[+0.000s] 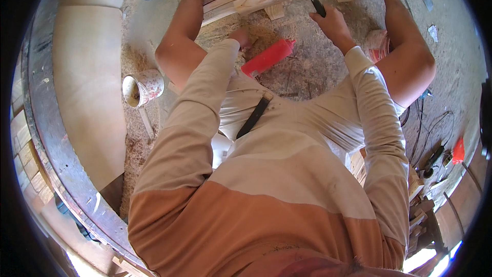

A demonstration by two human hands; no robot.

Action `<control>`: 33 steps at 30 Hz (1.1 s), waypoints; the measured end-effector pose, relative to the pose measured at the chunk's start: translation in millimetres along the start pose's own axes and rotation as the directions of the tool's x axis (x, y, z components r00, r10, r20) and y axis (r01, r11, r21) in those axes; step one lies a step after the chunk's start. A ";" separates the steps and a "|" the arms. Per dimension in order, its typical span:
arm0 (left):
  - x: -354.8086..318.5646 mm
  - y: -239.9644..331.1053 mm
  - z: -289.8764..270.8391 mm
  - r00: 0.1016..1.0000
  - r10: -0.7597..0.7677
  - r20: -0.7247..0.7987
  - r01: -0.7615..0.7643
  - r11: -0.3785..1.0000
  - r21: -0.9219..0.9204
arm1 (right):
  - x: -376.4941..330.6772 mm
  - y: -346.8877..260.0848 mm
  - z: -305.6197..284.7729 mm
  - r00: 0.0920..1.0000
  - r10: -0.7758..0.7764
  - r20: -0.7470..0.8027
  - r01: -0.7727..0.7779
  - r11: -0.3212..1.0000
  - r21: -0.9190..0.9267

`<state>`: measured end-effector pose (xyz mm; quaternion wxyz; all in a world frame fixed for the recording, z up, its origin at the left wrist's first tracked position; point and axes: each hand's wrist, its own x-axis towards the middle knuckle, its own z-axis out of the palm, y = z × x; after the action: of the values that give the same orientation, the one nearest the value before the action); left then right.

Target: The person applies glue to wood pieces and hammers them together to assemble a rectangular frame on a workshop floor.

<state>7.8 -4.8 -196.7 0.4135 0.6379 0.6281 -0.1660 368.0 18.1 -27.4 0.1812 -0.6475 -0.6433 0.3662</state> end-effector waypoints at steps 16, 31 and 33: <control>-33.5 76.3 -22.9 0.965 0.203 0.164 -0.242 0.932 0.269 | 4.0 10.2 4.7 1.000 -0.016 0.000 0.016 1.000 -0.025; -102.8 91.5 -149.6 0.539 0.624 -0.566 -0.642 0.739 0.203 | -4.6 0.4 -4.8 0.987 0.149 0.058 -0.152 0.986 0.063; -97.5 86.7 -143.2 0.477 0.608 -0.635 -0.706 0.695 0.136 | -19.1 -8.2 -11.4 0.995 0.103 0.019 -0.104 0.990 0.091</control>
<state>29.9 47.2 -11.3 0.2511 0.8135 0.4451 0.2776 372.2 3.2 -9.4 0.1868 -0.6683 -0.5927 0.4089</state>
